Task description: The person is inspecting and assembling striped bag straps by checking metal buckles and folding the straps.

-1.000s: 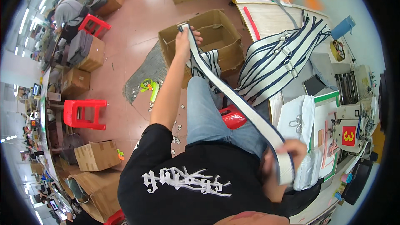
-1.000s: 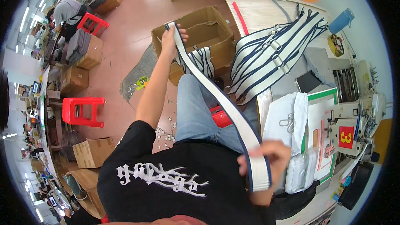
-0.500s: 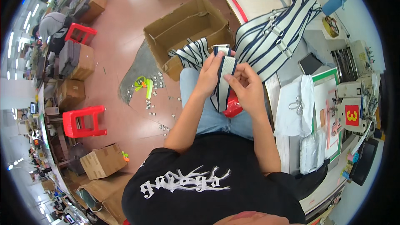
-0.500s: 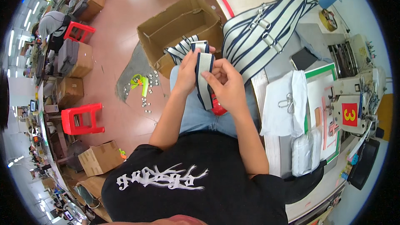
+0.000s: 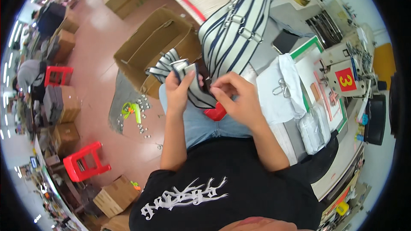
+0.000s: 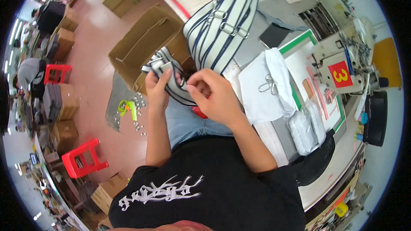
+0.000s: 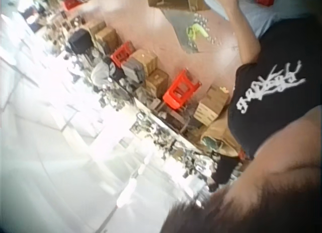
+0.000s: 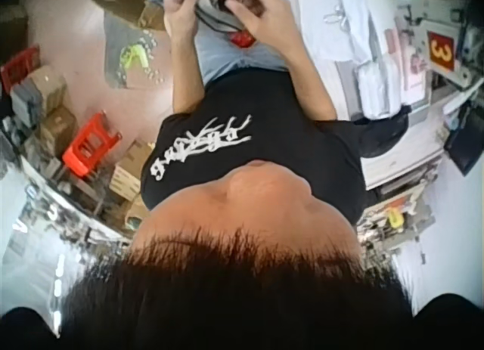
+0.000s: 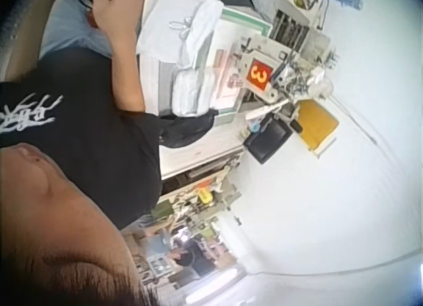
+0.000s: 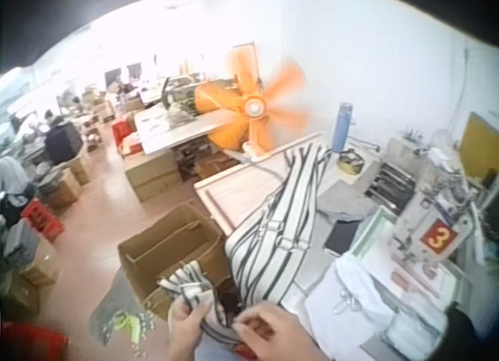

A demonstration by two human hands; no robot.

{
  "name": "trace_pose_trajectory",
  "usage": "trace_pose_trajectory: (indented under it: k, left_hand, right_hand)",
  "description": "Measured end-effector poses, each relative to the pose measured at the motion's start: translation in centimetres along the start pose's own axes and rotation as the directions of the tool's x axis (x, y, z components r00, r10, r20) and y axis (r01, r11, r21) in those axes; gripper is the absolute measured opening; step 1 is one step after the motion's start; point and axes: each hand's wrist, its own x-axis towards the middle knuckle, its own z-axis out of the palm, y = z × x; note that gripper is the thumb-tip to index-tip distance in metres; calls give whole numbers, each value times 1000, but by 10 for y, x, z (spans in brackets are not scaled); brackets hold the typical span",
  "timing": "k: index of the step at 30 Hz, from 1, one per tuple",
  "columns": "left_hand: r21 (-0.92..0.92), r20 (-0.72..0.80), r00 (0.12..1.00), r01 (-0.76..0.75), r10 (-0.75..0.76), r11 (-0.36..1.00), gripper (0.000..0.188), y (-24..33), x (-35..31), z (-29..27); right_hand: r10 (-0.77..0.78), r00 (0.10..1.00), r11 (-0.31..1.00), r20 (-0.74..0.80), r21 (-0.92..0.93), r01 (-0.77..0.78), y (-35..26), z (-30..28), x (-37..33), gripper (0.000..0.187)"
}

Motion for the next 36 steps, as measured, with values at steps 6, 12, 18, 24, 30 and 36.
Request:
trace_pose_trajectory:
  k: [6, 12, 18, 24, 30, 36]
  left_hand:
    - [30, 17, 996, 82, -82, 996, 25, -5, -5, 10]
    - [111, 205, 963, 155, -175, 982, 20, -28, -14, 34]
    - [105, 268, 931, 229, -249, 968, 20, -43, -28, 37]
    - [177, 274, 925, 222, -265, 959, 22, -42, -35, 43]
    - [245, 258, 945, 139, -203, 959, 24, -51, -36, 39]
    - [281, 265, 931, 173, -250, 944, 25, -41, -39, 49]
  right_hand:
    - [31, 930, 724, -367, -633, -274, -20, -124, -45, 18]
    - [-24, 886, 468, -464, -788, -400, 16, -184, -61, 51]
    - [-132, 897, 361, -421, -864, -352, 34, -198, -62, 25]
    - [-65, 944, 364, -323, -889, -279, 27, -170, -56, 12]
    - [40, 928, 469, -371, -813, -345, 33, -177, -57, 11]
    - [-44, 869, 690, -492, -644, -330, 14, -172, -56, 6]
